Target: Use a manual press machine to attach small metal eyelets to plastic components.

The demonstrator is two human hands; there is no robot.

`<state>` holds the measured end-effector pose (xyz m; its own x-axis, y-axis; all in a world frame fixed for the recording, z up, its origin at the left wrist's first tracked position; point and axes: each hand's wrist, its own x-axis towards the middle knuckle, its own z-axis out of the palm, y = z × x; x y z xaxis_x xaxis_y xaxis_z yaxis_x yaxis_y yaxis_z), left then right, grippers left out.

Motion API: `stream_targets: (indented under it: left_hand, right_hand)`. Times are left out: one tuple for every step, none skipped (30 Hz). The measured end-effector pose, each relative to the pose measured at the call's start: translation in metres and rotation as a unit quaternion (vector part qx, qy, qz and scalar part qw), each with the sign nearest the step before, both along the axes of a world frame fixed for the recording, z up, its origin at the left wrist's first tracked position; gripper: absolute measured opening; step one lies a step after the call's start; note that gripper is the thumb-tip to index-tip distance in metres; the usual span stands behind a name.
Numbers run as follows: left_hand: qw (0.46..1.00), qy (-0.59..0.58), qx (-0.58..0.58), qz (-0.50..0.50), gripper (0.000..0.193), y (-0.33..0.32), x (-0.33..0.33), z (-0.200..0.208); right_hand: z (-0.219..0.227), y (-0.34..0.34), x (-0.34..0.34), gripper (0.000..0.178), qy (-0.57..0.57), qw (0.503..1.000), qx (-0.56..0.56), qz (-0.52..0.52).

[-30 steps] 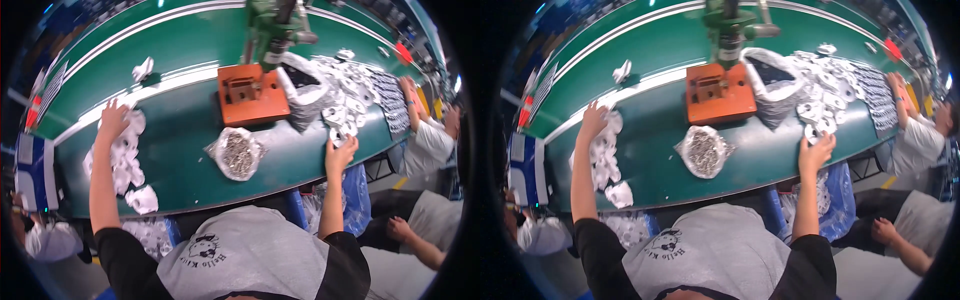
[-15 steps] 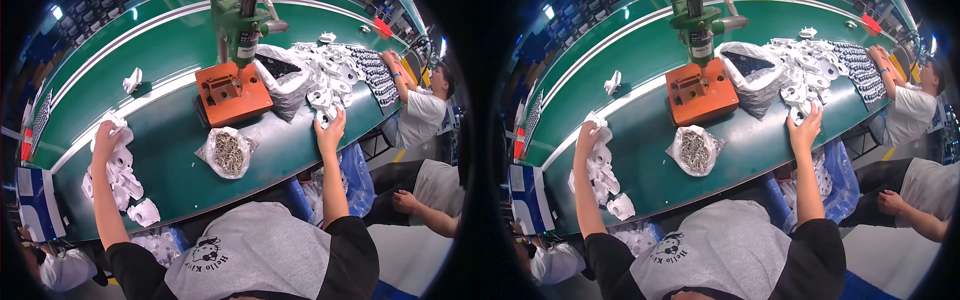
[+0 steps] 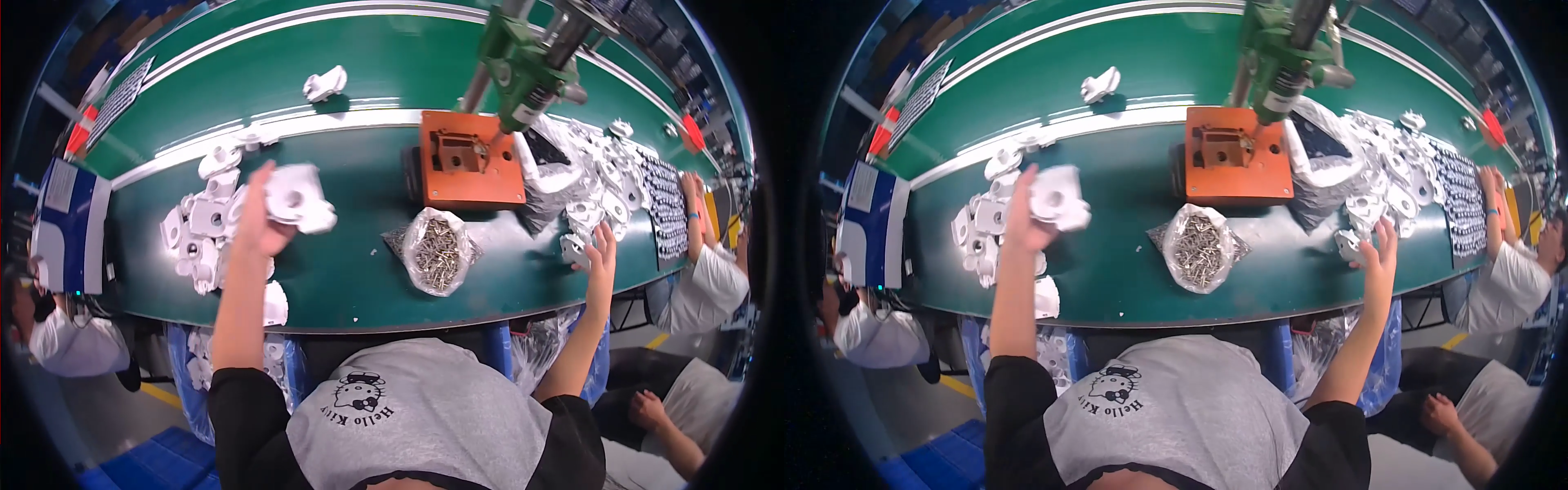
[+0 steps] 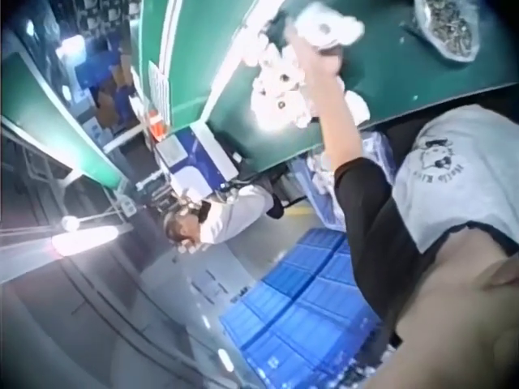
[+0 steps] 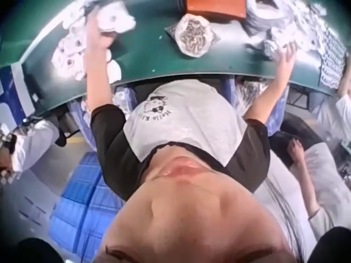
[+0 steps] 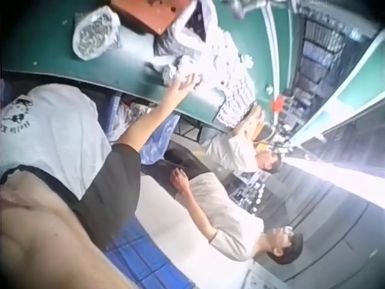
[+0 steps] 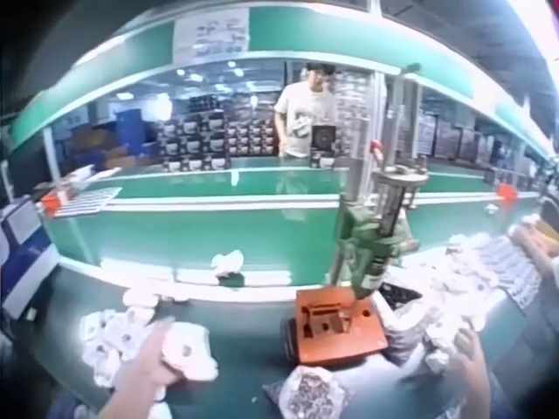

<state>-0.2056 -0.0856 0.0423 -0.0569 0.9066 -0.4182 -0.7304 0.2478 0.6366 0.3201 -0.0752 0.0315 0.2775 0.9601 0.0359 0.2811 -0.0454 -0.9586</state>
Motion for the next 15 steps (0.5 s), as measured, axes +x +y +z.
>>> stream_targets:
  left_hand:
    - [1.0,-0.005,0.009,-0.021,0.043,-0.008,0.015,-0.007]
    - [0.997,-0.03,0.008,-0.064,0.045,-0.014,0.033,-0.005]
    - [0.997,-0.035,-0.006,-0.068,0.049,-0.018,0.045,-0.009]
    - [0.992,-0.057,0.016,-0.113,0.048,-0.023,0.053,-0.016]
    - [0.989,-0.073,0.022,-0.126,0.047,-0.028,0.06,-0.022]
    - [0.986,-0.091,0.027,-0.14,0.046,-0.032,0.068,-0.03]
    - [0.988,-0.09,0.017,-0.123,0.044,-0.038,0.081,-0.026]
    - [0.99,-0.091,0.007,-0.109,0.042,-0.042,0.091,-0.021]
    - [0.983,-0.105,0.05,-0.144,0.041,-0.046,0.097,-0.023]
    - [0.987,-0.082,0.042,-0.133,0.038,-0.049,0.105,-0.024]
    - [0.986,-0.079,0.038,-0.141,0.037,-0.051,0.111,-0.025]
    - [0.986,-0.074,0.034,-0.148,0.037,-0.053,0.117,-0.026]
    - [0.986,-0.085,0.03,-0.138,0.039,-0.056,0.122,-0.029]
    - [0.99,-0.098,-0.015,-0.097,0.038,-0.057,0.132,-0.011]
    - [0.987,-0.127,0.018,-0.093,0.037,-0.058,0.132,-0.011]
  right_hand:
    - [0.001,0.0,-0.005,0.065,-0.002,1.0,0.0,0.012]
    - [0.002,-0.001,-0.007,0.063,0.01,0.999,0.016,0.034]
    - [0.003,-0.001,-0.012,0.06,0.021,0.998,0.031,0.054]
    - [0.004,0.0,-0.022,0.06,0.019,0.998,0.03,0.061]
    - [0.004,-0.001,-0.036,0.059,0.041,0.991,0.083,0.093]
    - [0.002,-0.002,-0.054,0.057,0.062,0.981,0.136,0.124]
    - [0.003,-0.005,-0.078,0.056,0.06,0.976,0.152,0.145]
    - [-0.002,-0.004,-0.097,0.057,0.044,0.952,0.209,0.221]
    - [0.001,-0.01,-0.127,0.057,0.09,0.933,0.225,0.264]
    - [0.002,-0.015,-0.148,0.056,0.061,0.921,0.241,0.301]
    - [0.004,-0.016,-0.168,0.056,0.037,0.894,0.279,0.347]
    - [0.008,-0.02,-0.183,0.06,-0.019,0.881,0.289,0.373]
    - [0.007,-0.023,-0.196,0.062,-0.045,0.868,0.294,0.398]
    - [0.014,-0.024,-0.211,0.061,-0.087,0.845,0.307,0.429]
    - [0.011,-0.025,-0.224,0.06,-0.104,0.826,0.334,0.442]
